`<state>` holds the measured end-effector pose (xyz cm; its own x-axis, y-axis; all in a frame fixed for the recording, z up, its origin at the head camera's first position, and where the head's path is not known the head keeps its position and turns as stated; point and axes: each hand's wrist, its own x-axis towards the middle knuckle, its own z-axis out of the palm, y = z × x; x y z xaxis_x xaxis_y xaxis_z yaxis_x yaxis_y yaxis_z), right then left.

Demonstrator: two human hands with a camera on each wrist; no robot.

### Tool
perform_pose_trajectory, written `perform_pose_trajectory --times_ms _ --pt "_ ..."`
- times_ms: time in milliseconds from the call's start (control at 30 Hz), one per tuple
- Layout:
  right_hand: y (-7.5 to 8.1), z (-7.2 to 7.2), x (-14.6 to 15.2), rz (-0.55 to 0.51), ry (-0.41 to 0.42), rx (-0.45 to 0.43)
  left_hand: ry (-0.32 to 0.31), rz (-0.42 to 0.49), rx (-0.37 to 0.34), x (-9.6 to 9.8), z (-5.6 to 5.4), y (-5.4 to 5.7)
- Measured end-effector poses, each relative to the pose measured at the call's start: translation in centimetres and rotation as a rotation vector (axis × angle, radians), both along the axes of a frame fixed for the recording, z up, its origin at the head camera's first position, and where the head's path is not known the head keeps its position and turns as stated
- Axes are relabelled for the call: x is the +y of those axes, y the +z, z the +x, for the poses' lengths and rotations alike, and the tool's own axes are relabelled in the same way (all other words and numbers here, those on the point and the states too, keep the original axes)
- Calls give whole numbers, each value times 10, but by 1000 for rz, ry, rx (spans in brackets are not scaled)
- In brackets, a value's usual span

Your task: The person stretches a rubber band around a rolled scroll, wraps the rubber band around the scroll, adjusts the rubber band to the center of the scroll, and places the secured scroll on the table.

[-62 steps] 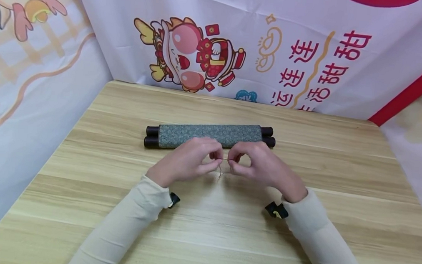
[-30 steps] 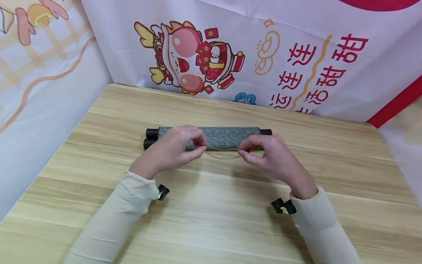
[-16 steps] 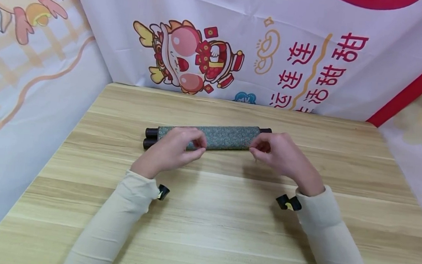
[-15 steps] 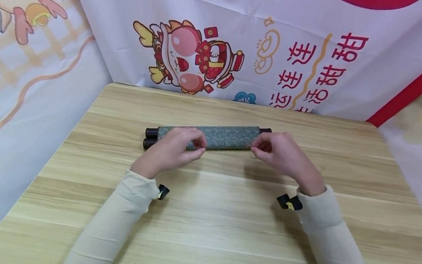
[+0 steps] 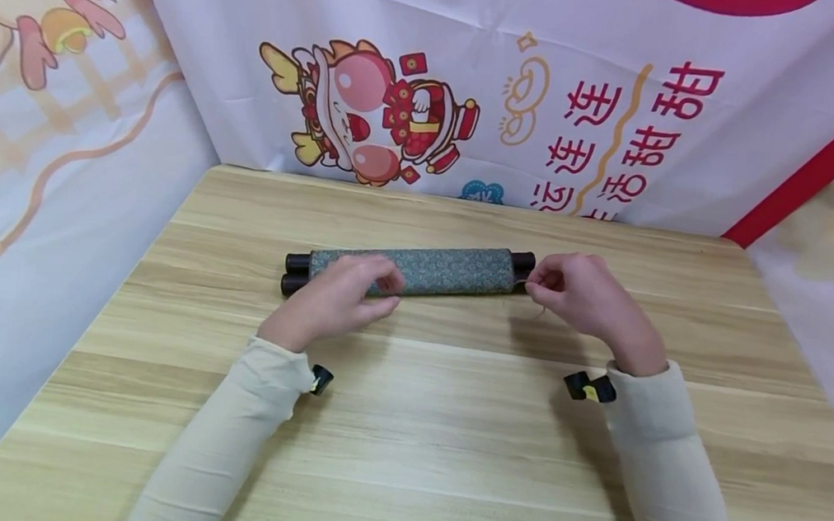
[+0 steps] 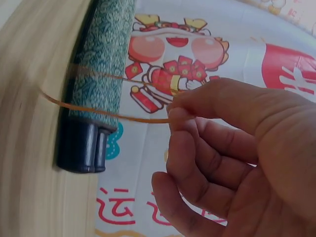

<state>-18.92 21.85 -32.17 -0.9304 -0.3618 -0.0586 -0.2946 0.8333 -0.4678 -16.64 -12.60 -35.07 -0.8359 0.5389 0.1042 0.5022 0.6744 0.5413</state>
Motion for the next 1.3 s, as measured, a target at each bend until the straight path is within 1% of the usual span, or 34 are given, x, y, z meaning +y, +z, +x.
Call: perform_pose_trajectory --times_ms 200,333,433,567,800,833,967,1067,1167,1300 --pt "-2 -4 6 2 -22 3 21 -27 -36 -3 1 -1" --pt "-4 -6 6 12 -36 -9 34 -44 -40 -5 1 -3" --pt "-4 -6 8 17 -55 -19 38 -62 -47 -2 -1 -6" --pt "-4 -5 10 14 -84 -34 36 -94 -50 4 -6 -7" --pt "-1 -5 13 9 -109 -30 33 -185 11 17 -21 -4" --pt "-1 -5 14 10 -109 -27 37 -195 11 19 -23 -4" --pt "-1 -6 17 17 -118 -20 34 -256 33 28 -35 -4" --pt "-1 -7 19 14 -124 -22 15 -320 59 37 -46 -6" --pt "-1 -8 20 8 -131 -22 -5 -383 69 47 -55 -8" --pt "0 -9 21 6 -135 -23 -12 -429 41 57 -61 -11"
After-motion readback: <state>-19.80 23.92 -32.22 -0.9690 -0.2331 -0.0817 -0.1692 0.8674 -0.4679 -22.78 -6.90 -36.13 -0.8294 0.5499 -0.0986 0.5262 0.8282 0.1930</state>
